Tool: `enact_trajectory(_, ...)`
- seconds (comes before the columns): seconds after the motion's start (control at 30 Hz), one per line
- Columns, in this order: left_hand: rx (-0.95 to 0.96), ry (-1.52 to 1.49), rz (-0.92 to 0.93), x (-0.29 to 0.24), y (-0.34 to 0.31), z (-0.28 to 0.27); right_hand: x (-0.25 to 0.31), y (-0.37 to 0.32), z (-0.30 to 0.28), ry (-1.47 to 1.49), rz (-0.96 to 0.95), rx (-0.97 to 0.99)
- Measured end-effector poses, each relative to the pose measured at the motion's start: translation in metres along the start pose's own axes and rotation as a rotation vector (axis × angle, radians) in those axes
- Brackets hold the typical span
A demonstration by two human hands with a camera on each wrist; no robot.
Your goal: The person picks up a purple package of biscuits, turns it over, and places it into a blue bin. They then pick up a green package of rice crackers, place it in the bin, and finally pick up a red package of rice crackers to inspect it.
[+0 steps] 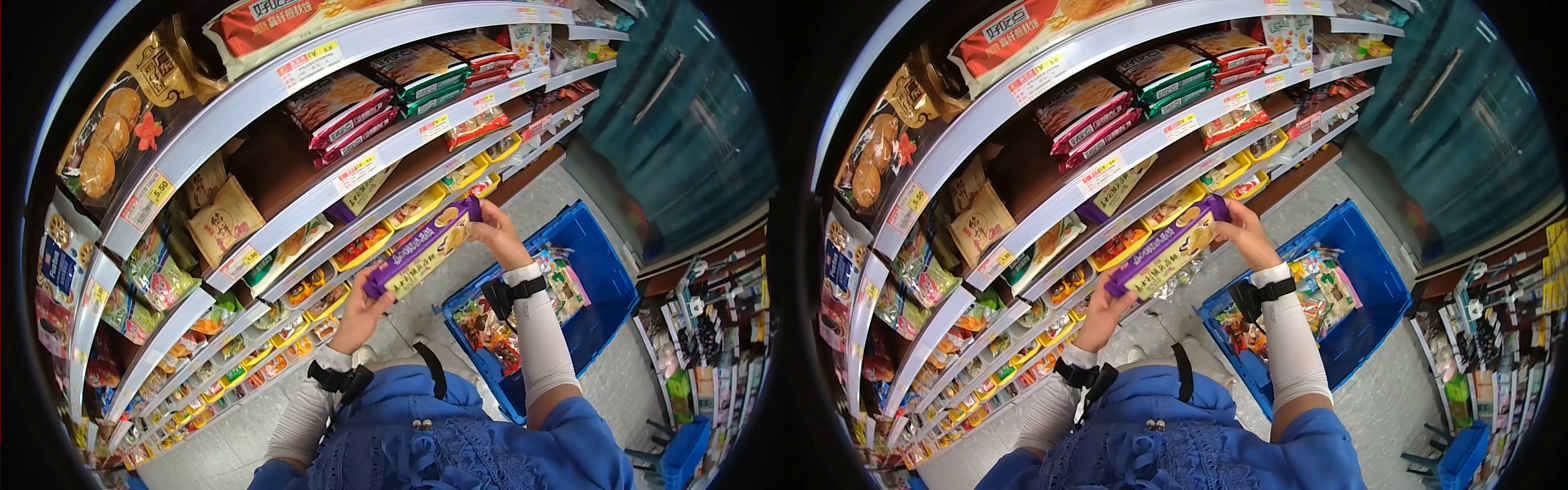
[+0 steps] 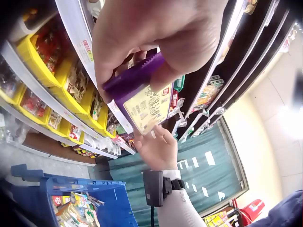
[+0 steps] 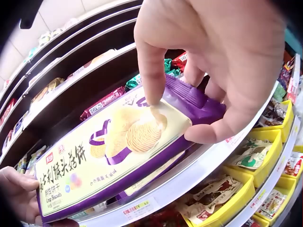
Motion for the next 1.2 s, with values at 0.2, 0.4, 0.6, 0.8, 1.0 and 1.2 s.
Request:
enact_trajectory(0.2, -0.094, 0.025, 0.064, 0.002, 0.023, -0.020, -0.016, 0.022, 0.000, -0.105, 0.067, 0.051)
enact_trajectory(0.4, -0.167, 0.138, 0.165, -0.007, 0.047, -0.034, -0.012, 0.062, 0.008, -0.148, -0.059, 0.073)
enact_trajectory(0.6, -0.400, 0.464, 0.302, -0.031, 0.058, -0.037, -0.009, 0.099, 0.014, -0.175, -0.123, 0.110)
enact_trajectory(0.8, -0.483, 0.395, 0.260, -0.021, 0.077, -0.046, -0.018, 0.129, 0.015, -0.193, -0.162, 0.134)
enact_trajectory(1.0, -0.496, 0.326, 0.253, -0.014, 0.085, -0.052, -0.035, 0.155, 0.013, -0.201, -0.128, 0.158)
enact_trajectory(1.2, -0.538, 0.256, 0.227, -0.008, 0.087, -0.054, -0.032, 0.166, 0.023, -0.071, -0.078, 0.211)
Point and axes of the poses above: each hand's wrist, its own y-axis towards the middle knuckle, its own z-axis out of the palm, x = y × z, the point moved 6 cm from there along y, towards the middle knuckle, and after that the axes turned 6 degrees about y, right-handed, at the moved point
